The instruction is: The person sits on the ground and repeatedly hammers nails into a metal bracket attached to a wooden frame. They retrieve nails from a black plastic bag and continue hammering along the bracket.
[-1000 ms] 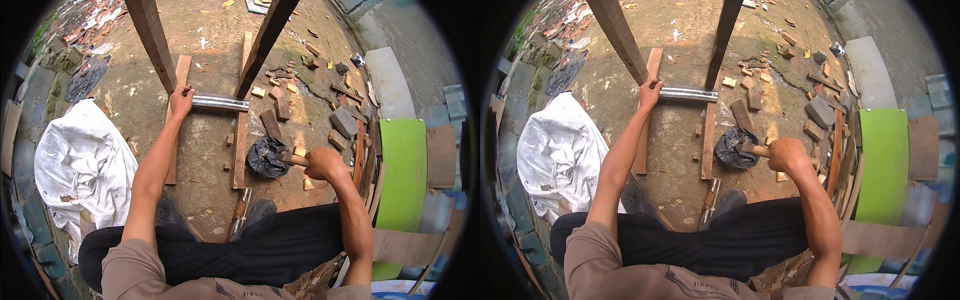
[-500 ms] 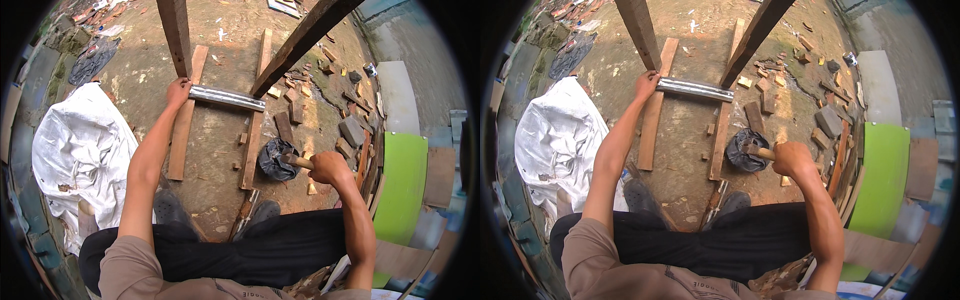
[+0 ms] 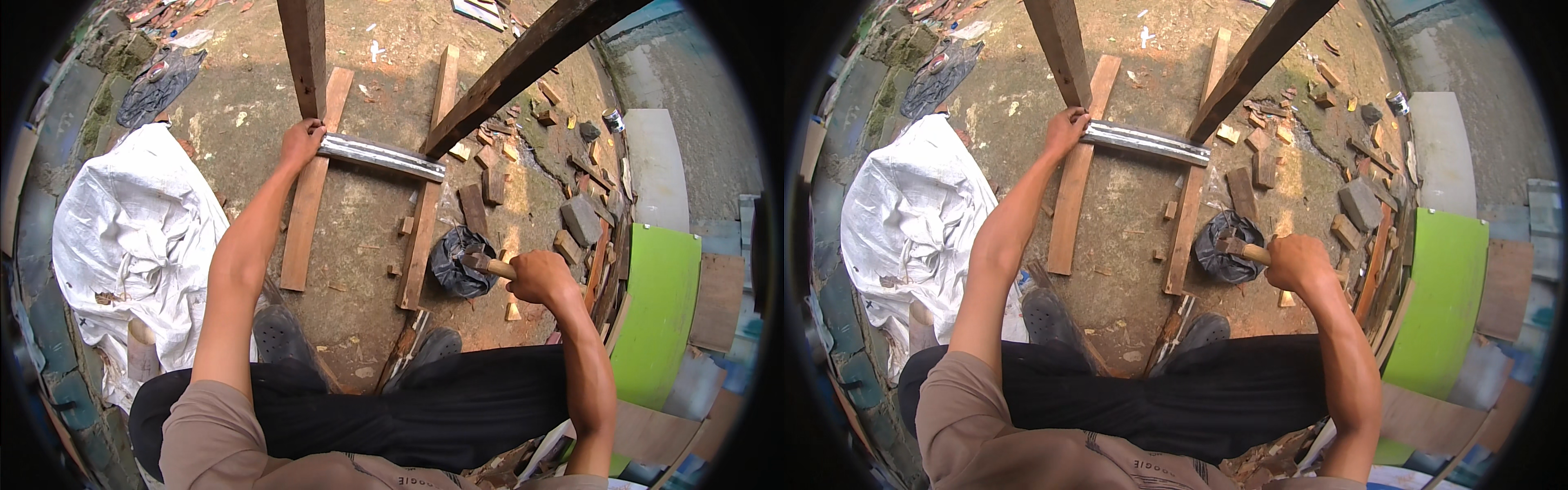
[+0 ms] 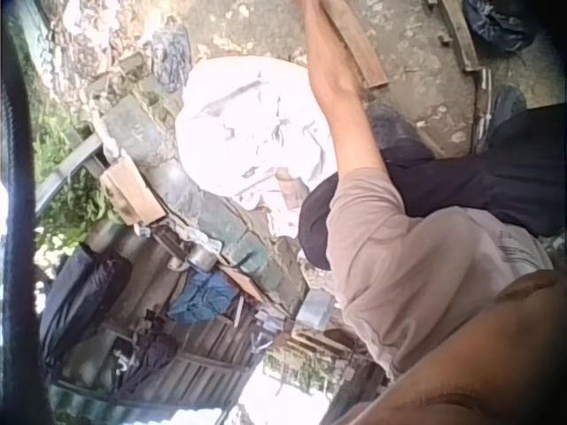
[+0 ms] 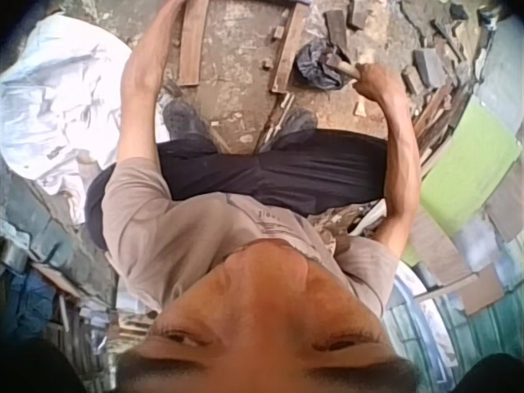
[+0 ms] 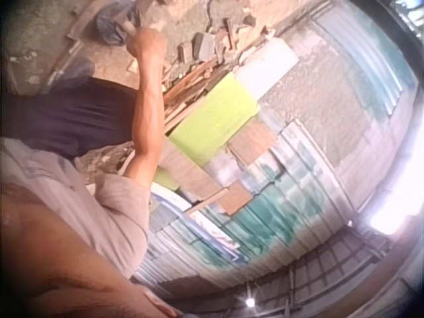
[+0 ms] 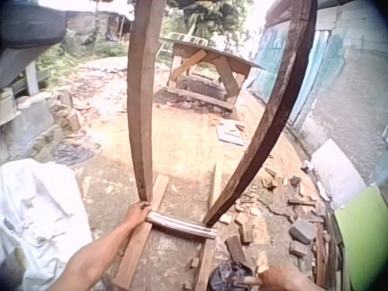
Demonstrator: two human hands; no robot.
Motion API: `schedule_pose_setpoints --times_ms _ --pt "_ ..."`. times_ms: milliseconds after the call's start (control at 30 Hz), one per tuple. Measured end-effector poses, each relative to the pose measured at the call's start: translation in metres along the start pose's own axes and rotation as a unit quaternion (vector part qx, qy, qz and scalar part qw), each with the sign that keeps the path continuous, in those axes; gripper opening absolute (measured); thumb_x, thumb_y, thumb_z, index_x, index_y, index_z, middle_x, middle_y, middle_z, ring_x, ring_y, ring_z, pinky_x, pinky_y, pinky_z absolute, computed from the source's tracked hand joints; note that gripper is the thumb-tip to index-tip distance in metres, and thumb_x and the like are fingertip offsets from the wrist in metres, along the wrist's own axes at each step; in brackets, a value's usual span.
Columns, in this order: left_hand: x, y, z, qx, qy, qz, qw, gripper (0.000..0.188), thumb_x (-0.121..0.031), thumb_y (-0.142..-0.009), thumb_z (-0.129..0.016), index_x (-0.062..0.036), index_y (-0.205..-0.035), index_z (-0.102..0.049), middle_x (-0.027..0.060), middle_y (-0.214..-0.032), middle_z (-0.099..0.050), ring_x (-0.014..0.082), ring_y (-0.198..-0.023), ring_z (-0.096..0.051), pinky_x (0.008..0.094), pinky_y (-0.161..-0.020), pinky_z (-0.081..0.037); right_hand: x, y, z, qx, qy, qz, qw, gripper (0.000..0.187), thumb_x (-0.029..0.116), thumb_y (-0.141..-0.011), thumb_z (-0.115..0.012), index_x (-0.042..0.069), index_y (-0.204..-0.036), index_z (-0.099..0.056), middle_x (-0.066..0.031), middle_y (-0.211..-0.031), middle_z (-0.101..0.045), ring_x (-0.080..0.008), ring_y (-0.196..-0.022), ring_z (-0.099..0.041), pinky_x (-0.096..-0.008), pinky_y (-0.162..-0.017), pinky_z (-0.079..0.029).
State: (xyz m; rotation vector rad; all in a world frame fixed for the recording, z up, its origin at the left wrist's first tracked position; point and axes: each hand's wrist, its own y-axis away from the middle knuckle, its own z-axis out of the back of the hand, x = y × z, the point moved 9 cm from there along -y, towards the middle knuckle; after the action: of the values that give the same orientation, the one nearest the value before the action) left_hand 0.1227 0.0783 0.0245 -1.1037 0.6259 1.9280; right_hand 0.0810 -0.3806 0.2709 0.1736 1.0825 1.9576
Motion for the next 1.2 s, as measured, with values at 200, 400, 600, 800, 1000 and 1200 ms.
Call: schedule_pose_setpoints --times_ms 200,400,600,800,1000,1200 --pt "0.0 0.0 -0.002 0.013 0.007 -0.015 1.0 0.029 -0.028 -0.09 -0.067 -0.0051 -0.107 -0.073 0.0182 -0.098 -0.074 0.0333 -0.092 -0.072 0.0399 -0.08 -0.055 -0.004 -0.001 -0.006 -0.001 0.006 -0.009 1.0 0.026 0.03 -0.081 -0.07 0.008 -0.094 -0.075 -0.0187 -0.087 -0.072 -0.0361 -0.085 -0.071 -0.0466 -0.078 -0.056" --pt "-0.025 0.01 0.002 0.032 -0.042 -0.052 0.997 0.029 -0.03 -0.092 -0.065 -0.0068 -0.107 -0.073 0.0206 -0.099 -0.072 0.0371 -0.093 -0.07 0.0426 -0.081 -0.055 0.007 0.013 0.008 -0.004 -0.073 -0.016 0.997 0.033 0.034 -0.084 -0.072 0.003 -0.096 -0.072 -0.0214 -0.087 -0.072 -0.0384 -0.086 -0.071 -0.0475 -0.078 -0.055" --pt "-0.022 0.01 0.005 0.061 -0.04 -0.061 0.995 0.031 -0.032 -0.094 -0.064 -0.0084 -0.112 -0.071 0.0225 -0.102 -0.071 0.0404 -0.096 -0.068 0.0453 -0.084 -0.053 0.037 -0.02 0.038 -0.017 -0.153 0.021 0.988 0.047 0.042 -0.087 -0.072 -0.001 -0.107 -0.068 -0.0256 -0.09 -0.071 -0.0412 -0.087 -0.07 -0.0492 -0.08 -0.054" --pt "-0.032 0.013 0.009 0.065 -0.054 -0.094 0.992 0.031 -0.032 -0.096 -0.063 -0.009 -0.115 -0.069 0.0218 -0.101 -0.071 0.0389 -0.094 -0.069 0.0413 -0.082 -0.053 0.106 -0.097 0.076 -0.084 -0.314 0.012 0.946 0.047 0.041 -0.092 -0.069 -0.004 -0.106 -0.067 -0.0215 -0.078 -0.069 -0.0339 -0.075 -0.071 -0.0461 -0.071 -0.055" --pt "-0.026 0.013 0.007 0.061 -0.014 -0.1 0.993 0.03 -0.03 -0.094 -0.064 -0.0081 -0.115 -0.07 0.0193 -0.101 -0.072 0.0375 -0.093 -0.069 0.0409 -0.08 -0.053 0.174 -0.152 0.109 -0.142 -0.514 0.053 0.844 0.042 0.036 -0.095 -0.069 -0.005 -0.096 -0.061 -0.0067 -0.06 -0.059 -0.0167 -0.047 -0.061 -0.0341 -0.045 -0.048" --pt "-0.029 0.016 0.01 0.046 -0.024 -0.126 0.991 0.03 -0.031 -0.094 -0.066 -0.0087 -0.113 -0.07 0.0186 -0.101 -0.072 0.0362 -0.092 -0.069 0.0411 -0.079 -0.054 0.202 -0.179 0.134 -0.207 -0.568 0.052 0.795 0.038 0.031 -0.092 -0.071 -0.006 -0.096 -0.062 -0.0117 -0.062 -0.062 -0.0225 -0.049 -0.064 -0.0379 -0.047 -0.05"
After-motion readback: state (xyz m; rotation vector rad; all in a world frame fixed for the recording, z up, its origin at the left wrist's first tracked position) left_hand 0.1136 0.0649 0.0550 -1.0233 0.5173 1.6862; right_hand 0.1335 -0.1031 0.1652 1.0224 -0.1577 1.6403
